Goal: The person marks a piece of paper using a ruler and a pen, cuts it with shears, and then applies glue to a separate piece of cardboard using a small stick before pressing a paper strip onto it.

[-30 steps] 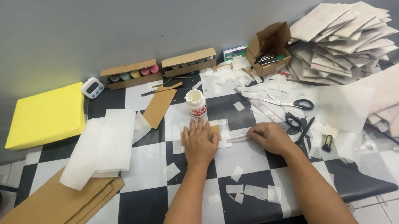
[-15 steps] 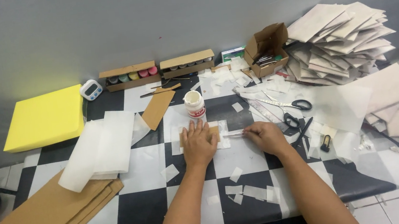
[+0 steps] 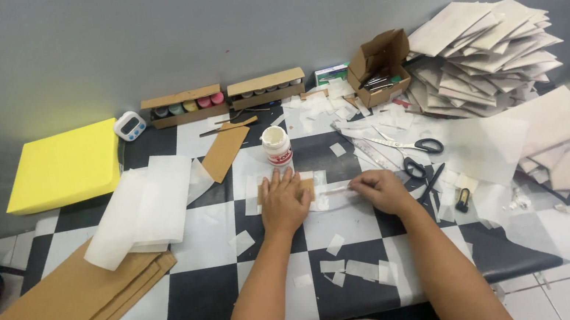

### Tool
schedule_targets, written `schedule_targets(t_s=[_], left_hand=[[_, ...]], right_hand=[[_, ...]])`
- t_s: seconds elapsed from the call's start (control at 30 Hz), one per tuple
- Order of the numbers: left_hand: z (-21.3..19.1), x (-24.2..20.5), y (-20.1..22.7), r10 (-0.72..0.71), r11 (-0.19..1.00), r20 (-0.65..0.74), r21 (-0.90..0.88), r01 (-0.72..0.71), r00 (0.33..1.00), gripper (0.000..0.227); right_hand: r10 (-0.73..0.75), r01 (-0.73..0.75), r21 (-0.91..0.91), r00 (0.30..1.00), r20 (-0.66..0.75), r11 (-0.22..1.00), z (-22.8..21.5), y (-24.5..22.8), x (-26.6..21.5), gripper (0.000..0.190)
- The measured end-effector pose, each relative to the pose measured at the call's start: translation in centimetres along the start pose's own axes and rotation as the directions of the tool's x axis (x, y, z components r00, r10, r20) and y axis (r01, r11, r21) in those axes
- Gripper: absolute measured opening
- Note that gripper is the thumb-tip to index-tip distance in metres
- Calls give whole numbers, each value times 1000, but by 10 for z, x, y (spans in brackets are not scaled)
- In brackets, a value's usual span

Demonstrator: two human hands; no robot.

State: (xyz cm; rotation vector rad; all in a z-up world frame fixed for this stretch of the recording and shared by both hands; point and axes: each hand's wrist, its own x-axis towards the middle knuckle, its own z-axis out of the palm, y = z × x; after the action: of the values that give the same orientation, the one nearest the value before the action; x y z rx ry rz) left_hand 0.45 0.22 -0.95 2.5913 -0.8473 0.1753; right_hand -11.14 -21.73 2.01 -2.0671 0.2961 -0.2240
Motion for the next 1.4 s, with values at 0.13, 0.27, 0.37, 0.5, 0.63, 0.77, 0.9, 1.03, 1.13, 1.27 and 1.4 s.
schedule_targets(t_s=[0.13, 0.27, 0.37, 0.5, 0.63, 0.77, 0.9, 1.03, 1.13, 1.27, 1.4], left_hand=[[-12, 0, 3, 68, 996, 52, -69, -64, 996, 44], [-7, -13, 1, 230, 963, -12, -140, -229, 973, 26], [-5, -28, 2, 33, 999, -191, -24, -38, 981, 16], [-78, -47, 45, -325, 937, 157, 188, 295, 932, 91], [-77, -46, 45, -385, 921, 340, 196, 336, 858, 84], [-66, -36, 40, -26, 998, 521, -37, 53, 853, 81], [-32, -24, 19, 96, 971, 212, -236, -44, 972, 73], [-32, -15, 4, 69, 996, 203, -72, -56, 977, 57], [-38, -12, 5, 61, 993, 401, 69, -97, 914, 56], [-30, -7, 1, 122, 984, 375, 76, -162, 919, 53], [-23, 1, -5, 140, 984, 341, 57, -169, 929, 51]], right_hand=[[47, -5, 213, 980, -193, 977, -1, 53, 11, 18], [70, 56, 399, 953, -295, 915, 5, 43, 6, 21], [49, 69, 369, 952, -301, 927, 5, 45, 6, 21], [59, 35, 320, 959, -279, 947, 3, 40, 7, 19], [56, 13, 257, 965, -258, 966, 4, 40, 7, 19], [7, 42, 204, 972, -235, 978, 1, 25, 2, 17], [-83, 105, 110, 978, -191, 988, -1, 16, -1, 12], [-110, 120, 68, 985, -133, 990, 4, 10, -2, 12], [-132, 131, -13, 986, -98, 991, 4, 3, -2, 14], [-123, 115, -143, 991, -53, 983, 3, -3, -9, 14], [-128, 117, -223, 991, -34, 968, 4, -7, -8, 12]])
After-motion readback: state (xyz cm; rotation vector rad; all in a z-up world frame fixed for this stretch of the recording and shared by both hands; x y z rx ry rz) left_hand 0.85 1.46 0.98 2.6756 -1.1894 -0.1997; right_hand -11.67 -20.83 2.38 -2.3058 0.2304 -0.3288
